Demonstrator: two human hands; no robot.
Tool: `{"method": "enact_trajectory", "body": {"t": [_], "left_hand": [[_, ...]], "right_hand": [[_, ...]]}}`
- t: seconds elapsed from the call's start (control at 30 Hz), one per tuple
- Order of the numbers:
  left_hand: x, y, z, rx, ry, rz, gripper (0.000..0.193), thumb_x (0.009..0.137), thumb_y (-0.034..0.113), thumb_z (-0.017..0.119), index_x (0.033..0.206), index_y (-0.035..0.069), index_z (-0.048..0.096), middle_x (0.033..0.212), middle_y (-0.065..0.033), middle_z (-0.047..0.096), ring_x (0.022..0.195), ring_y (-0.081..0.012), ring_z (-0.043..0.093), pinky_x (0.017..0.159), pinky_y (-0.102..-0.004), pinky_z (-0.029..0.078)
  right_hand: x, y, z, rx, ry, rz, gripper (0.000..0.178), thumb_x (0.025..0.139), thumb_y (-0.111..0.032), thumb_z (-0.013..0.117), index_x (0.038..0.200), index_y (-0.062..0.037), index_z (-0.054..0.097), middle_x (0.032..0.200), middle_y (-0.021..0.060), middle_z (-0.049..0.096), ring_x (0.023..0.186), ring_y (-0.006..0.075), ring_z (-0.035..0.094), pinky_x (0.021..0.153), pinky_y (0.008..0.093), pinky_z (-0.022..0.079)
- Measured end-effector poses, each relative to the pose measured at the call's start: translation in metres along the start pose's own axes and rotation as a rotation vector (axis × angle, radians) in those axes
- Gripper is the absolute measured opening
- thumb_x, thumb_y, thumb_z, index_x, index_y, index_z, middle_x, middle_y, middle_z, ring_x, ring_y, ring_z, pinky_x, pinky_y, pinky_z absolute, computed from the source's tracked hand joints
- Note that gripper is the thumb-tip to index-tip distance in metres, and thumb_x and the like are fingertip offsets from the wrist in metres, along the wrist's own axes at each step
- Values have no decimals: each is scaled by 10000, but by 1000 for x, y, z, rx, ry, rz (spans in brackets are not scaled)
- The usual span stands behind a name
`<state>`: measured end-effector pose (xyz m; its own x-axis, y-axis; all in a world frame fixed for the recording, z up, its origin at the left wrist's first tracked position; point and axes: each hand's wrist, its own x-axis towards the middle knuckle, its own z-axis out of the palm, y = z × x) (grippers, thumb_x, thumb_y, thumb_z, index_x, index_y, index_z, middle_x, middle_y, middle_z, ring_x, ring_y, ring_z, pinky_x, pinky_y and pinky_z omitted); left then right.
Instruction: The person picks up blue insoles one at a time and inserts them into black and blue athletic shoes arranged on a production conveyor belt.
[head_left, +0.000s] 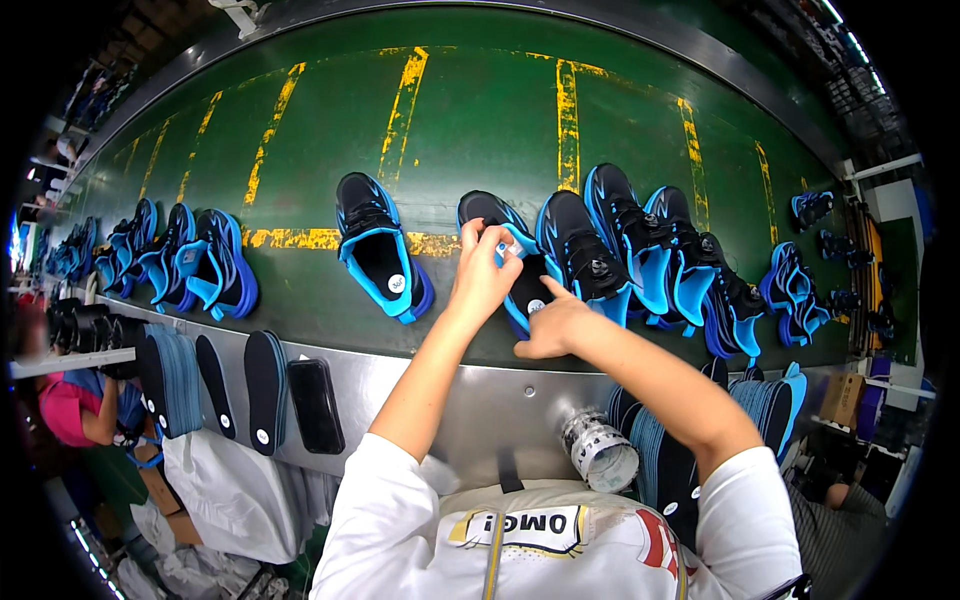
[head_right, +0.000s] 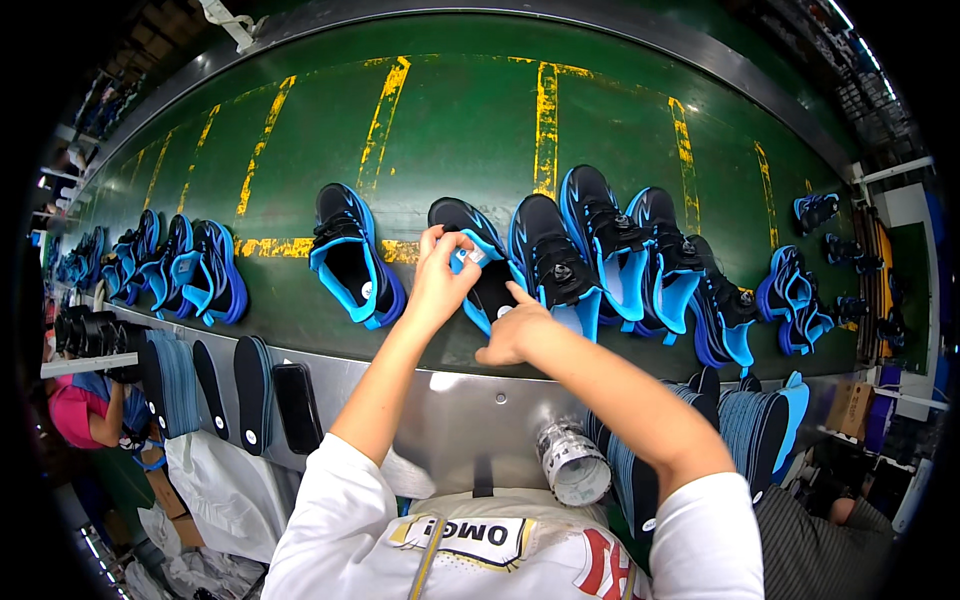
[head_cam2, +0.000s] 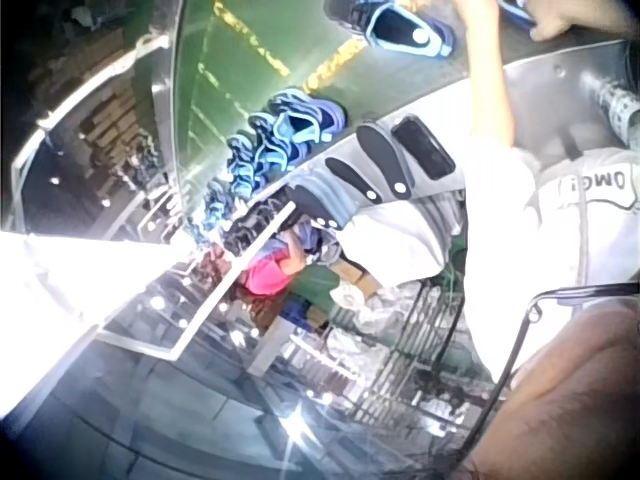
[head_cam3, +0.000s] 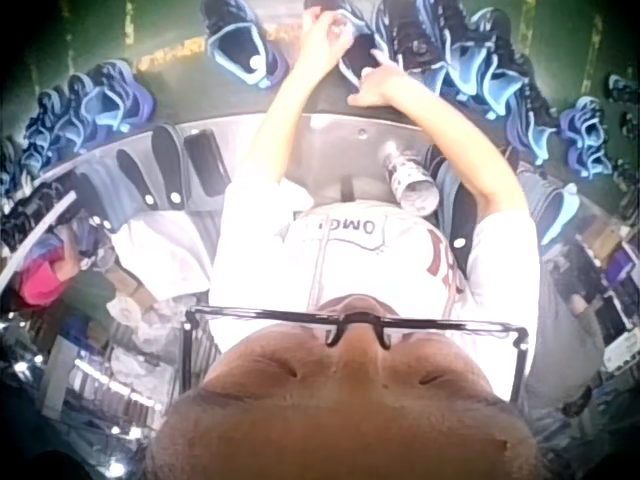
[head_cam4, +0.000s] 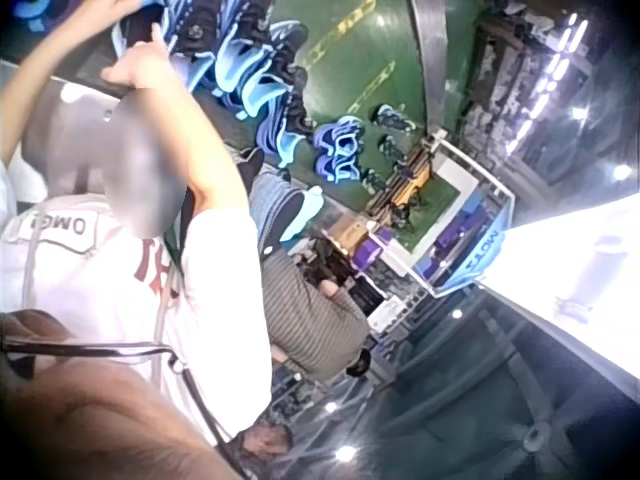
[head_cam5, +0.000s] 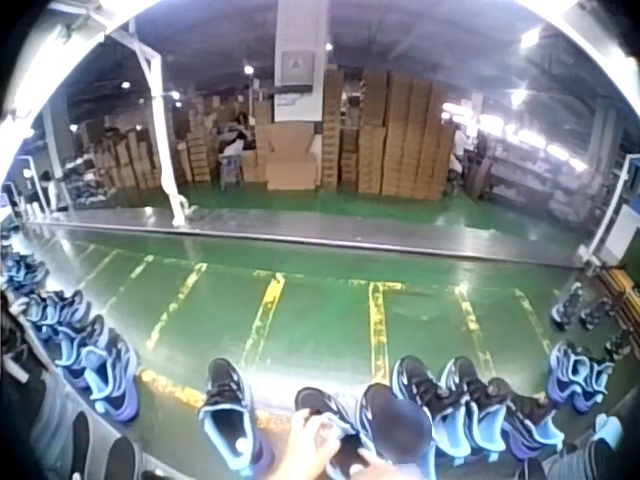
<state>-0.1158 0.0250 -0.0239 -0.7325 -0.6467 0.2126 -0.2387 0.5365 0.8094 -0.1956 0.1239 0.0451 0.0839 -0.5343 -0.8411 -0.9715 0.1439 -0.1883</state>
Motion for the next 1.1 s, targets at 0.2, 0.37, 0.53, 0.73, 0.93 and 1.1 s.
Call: {"method": "enact_trajectory", "body": {"t": [0.2,0.37,0.53,0.73,0.93,1.1], "left_hand": [[0,16,1,-64,-40,-154,423,640,-45,627,967,40,372,1011,-191,366,945,-397,435,781,-396,394],[-32,33,-14,-94,-16,5,344,649,-53,621,928,40,443,967,-167,385,895,-354,452,764,-361,398],[-64,46,-16,17,121,185,251,722,9,601,957,28,517,1001,-203,453,786,-348,560,648,-355,482],[-10,-5,-39,419,283,350,144,741,98,615,878,65,586,916,-177,571,707,-299,579,595,-329,474],[55,16,-138,415,527,225,40,804,26,494,805,-13,486,1013,-185,565,869,-304,584,682,-342,466],[41,57,-95,-590,271,24,149,714,-88,421,662,33,350,860,-140,578,606,-120,539,573,-233,463]], "right_hand": [[-8,1,49,-2,752,-34,329,722,-255,536,925,-1,580,907,156,565,951,261,512,989,383,230],[-41,-11,107,250,1157,-88,245,670,-40,600,900,33,558,1015,122,501,931,278,476,804,345,422],[-48,-11,130,277,1110,-145,326,672,-14,569,992,42,535,1069,131,502,994,282,472,840,327,422],[-77,-19,99,602,1186,-125,378,744,-74,579,1103,-1,487,1191,175,433,1089,337,427,895,382,382],[-181,7,200,442,1170,533,448,639,-148,677,1044,-34,523,1065,170,453,976,341,439,825,405,373],[-227,-23,253,677,1039,811,592,544,-175,753,1040,-27,465,1061,176,434,991,366,423,833,417,362]]}}
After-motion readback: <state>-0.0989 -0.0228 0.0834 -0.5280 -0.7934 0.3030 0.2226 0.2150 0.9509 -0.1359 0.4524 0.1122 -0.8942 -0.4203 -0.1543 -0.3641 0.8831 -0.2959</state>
